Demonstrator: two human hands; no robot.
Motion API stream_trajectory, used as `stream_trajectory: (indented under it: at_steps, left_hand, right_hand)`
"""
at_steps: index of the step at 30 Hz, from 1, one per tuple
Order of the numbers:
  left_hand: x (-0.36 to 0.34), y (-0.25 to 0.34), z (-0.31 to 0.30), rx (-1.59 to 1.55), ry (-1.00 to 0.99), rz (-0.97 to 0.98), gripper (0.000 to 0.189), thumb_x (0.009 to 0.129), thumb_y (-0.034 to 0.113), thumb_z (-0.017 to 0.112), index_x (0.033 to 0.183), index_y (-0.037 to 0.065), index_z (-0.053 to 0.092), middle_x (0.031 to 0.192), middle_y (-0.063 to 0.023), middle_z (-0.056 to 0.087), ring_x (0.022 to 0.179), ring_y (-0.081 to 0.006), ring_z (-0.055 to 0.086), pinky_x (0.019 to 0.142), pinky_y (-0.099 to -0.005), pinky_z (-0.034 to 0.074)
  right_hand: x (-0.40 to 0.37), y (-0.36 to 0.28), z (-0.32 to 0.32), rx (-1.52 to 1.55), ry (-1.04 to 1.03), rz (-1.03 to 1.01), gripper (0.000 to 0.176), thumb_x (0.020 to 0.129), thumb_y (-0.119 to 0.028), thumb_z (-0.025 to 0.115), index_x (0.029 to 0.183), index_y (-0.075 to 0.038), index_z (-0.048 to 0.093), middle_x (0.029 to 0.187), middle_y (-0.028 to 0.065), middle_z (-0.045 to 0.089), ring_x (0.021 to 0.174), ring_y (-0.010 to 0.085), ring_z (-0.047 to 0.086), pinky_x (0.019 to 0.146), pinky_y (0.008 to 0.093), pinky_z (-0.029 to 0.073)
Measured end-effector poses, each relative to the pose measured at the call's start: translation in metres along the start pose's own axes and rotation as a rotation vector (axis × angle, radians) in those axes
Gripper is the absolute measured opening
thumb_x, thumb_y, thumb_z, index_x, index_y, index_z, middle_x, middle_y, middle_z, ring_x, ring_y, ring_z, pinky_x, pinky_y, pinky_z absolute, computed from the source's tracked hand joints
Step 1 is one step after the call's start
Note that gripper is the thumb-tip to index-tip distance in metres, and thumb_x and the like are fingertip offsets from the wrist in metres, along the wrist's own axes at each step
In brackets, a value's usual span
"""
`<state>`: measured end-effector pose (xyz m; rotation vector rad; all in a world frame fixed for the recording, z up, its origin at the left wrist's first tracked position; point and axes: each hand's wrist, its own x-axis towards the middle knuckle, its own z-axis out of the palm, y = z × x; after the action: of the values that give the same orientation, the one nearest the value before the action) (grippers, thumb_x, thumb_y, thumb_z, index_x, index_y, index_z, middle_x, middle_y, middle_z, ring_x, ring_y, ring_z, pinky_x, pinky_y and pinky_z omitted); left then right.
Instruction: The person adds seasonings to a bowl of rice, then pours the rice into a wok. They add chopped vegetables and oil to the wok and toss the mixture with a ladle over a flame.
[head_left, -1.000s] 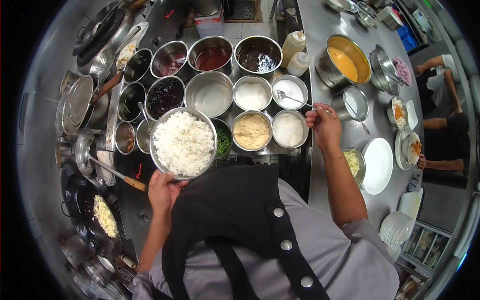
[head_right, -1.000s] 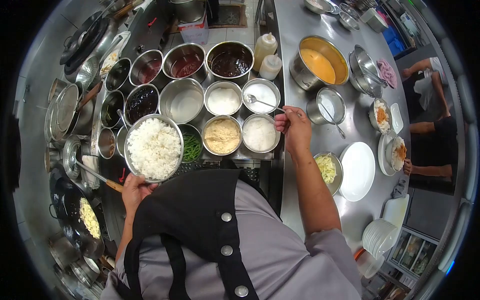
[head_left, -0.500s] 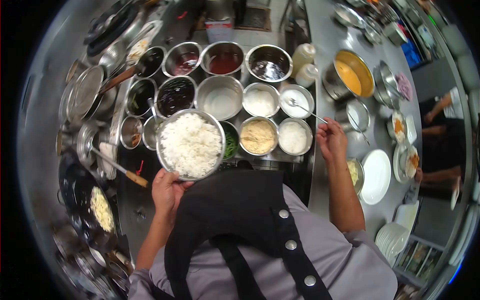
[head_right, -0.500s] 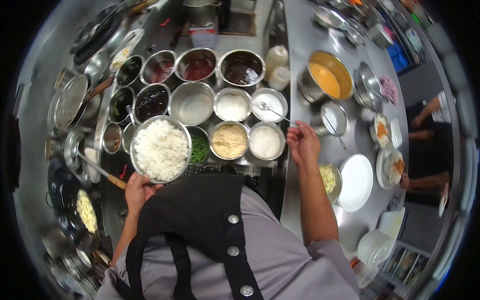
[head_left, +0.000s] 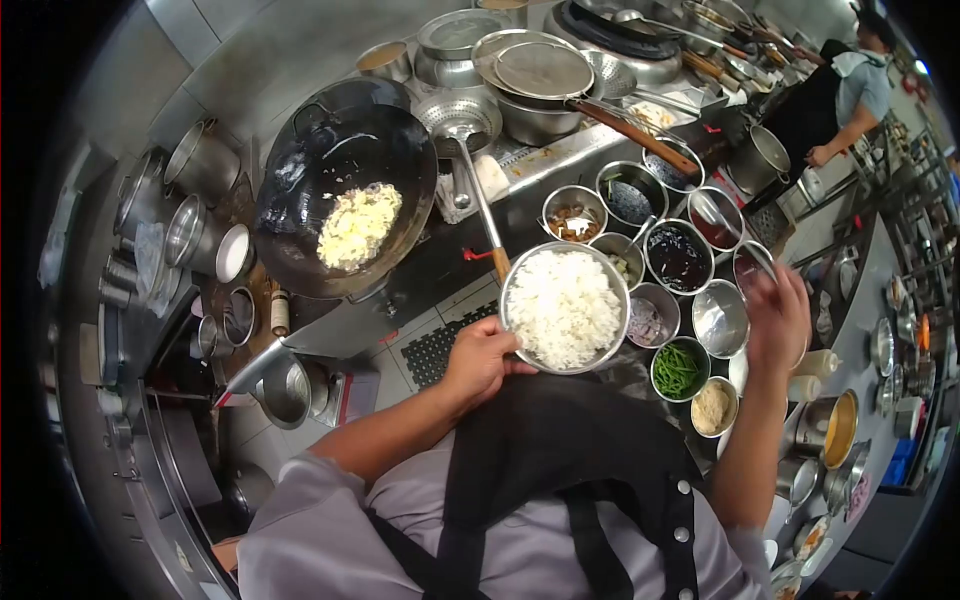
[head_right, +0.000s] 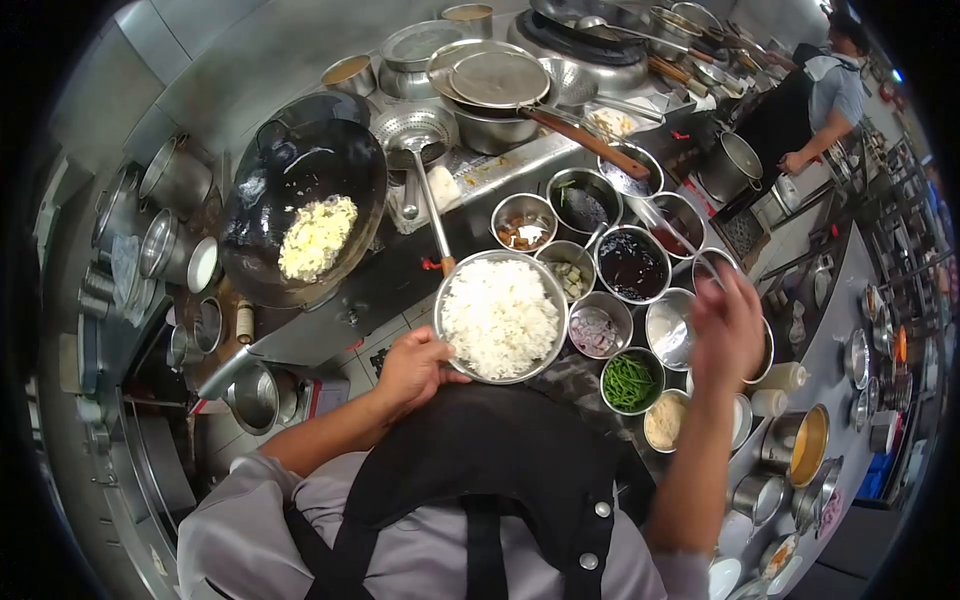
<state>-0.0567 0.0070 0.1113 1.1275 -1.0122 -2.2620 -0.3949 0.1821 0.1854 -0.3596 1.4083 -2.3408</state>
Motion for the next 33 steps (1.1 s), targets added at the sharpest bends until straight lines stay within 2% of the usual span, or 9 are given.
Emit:
stream_trajectory:
  at_steps: [2, 3, 7, 12, 16, 19, 22, 26, 33]
  left_hand:
    - [-0.007, 0.009, -0.014, -0.045, 0.062, 0.021, 0.010, 0.090, -0.003, 0.055, 0.099, -0.005, 0.057, 0.104, -0.0186, 0.067, 0.085, -0.0275, 0.071, 0.070, -0.0401, 0.065]
    - [-0.006, 0.008, -0.025, -0.054, 0.049, 0.034, 0.013, 0.090, -0.003, 0.054, 0.102, -0.006, 0.058, 0.105, -0.0191, 0.068, 0.087, -0.0276, 0.071, 0.071, -0.0396, 0.065]
    - [-0.021, 0.020, -0.039, -0.105, 0.081, 0.064, 0.015, 0.090, -0.004, 0.054, 0.102, -0.007, 0.062, 0.103, -0.0179, 0.069, 0.082, -0.0251, 0.071, 0.070, -0.0367, 0.064]
    - [-0.014, 0.017, -0.060, -0.102, 0.044, 0.066, 0.023, 0.090, -0.003, 0.052, 0.111, -0.006, 0.060, 0.104, -0.0180, 0.070, 0.088, -0.0257, 0.072, 0.071, -0.0378, 0.064]
    - [0.003, 0.005, -0.047, -0.044, -0.002, 0.081, 0.030, 0.091, -0.001, 0.051, 0.120, -0.005, 0.057, 0.111, -0.0202, 0.068, 0.090, -0.0287, 0.072, 0.068, -0.0409, 0.065]
    - [0.012, -0.004, -0.021, 0.003, -0.029, 0.039, 0.034, 0.092, 0.001, 0.051, 0.125, -0.005, 0.054, 0.116, -0.0198, 0.067, 0.091, -0.0277, 0.071, 0.068, -0.0373, 0.065]
    - [0.025, -0.010, -0.001, 0.024, -0.107, -0.032, 0.034, 0.092, 0.000, 0.050, 0.126, -0.005, 0.053, 0.117, -0.0196, 0.067, 0.092, -0.0275, 0.071, 0.069, -0.0369, 0.064]
    - [0.038, -0.028, 0.041, 0.057, -0.156, -0.079, 0.032, 0.091, 0.001, 0.051, 0.122, -0.004, 0.054, 0.115, -0.0185, 0.067, 0.092, -0.0265, 0.071, 0.071, -0.0375, 0.063]
    - [0.044, -0.042, 0.085, 0.138, -0.157, -0.057, 0.032, 0.090, 0.001, 0.052, 0.122, -0.003, 0.055, 0.115, -0.0162, 0.067, 0.093, -0.0251, 0.070, 0.071, -0.0362, 0.062]
  right_hand:
    - [0.025, 0.018, 0.100, -0.433, -0.092, -0.188, 0.019, 0.101, -0.010, 0.057, 0.117, 0.000, 0.063, 0.085, 0.0101, 0.070, 0.072, 0.0145, 0.067, 0.066, 0.0271, 0.055]
    - [0.029, 0.029, 0.130, -0.735, -0.140, -0.496, 0.019, 0.103, -0.011, 0.055, 0.114, 0.000, 0.064, 0.087, 0.0095, 0.071, 0.071, 0.0119, 0.066, 0.067, 0.0250, 0.054]
    - [0.006, 0.029, 0.165, -0.611, -0.266, -0.502, 0.018, 0.104, -0.010, 0.053, 0.112, 0.001, 0.064, 0.091, 0.0076, 0.072, 0.075, 0.0097, 0.066, 0.069, 0.0244, 0.054]
    - [-0.018, 0.066, 0.042, -0.543, -0.217, -0.256, 0.019, 0.105, -0.011, 0.052, 0.115, 0.001, 0.063, 0.094, 0.0086, 0.072, 0.080, 0.0116, 0.066, 0.073, 0.0257, 0.054]
    - [-0.064, 0.032, -0.085, -0.453, 0.149, -0.180, 0.017, 0.104, -0.012, 0.053, 0.111, 0.001, 0.062, 0.091, 0.0103, 0.071, 0.076, 0.0135, 0.064, 0.072, 0.0274, 0.053]
    - [-0.091, 0.001, -0.154, -0.308, 0.352, -0.179, 0.015, 0.103, -0.013, 0.054, 0.107, 0.000, 0.062, 0.085, 0.0107, 0.070, 0.071, 0.0141, 0.064, 0.068, 0.0278, 0.052]
    - [-0.097, -0.002, -0.181, -0.330, 0.425, -0.179, 0.015, 0.102, -0.013, 0.055, 0.106, 0.000, 0.062, 0.083, 0.0109, 0.070, 0.069, 0.0140, 0.064, 0.065, 0.0274, 0.052]
    - [-0.082, 0.024, -0.193, -0.428, 0.313, -0.100, 0.017, 0.104, -0.012, 0.055, 0.110, 0.001, 0.063, 0.087, 0.0088, 0.071, 0.074, 0.0118, 0.064, 0.067, 0.0257, 0.052]
    - [-0.105, -0.007, -0.247, -0.528, 0.357, -0.114, 0.016, 0.103, -0.011, 0.055, 0.109, 0.000, 0.065, 0.088, 0.0071, 0.071, 0.076, 0.0104, 0.064, 0.069, 0.0244, 0.050]
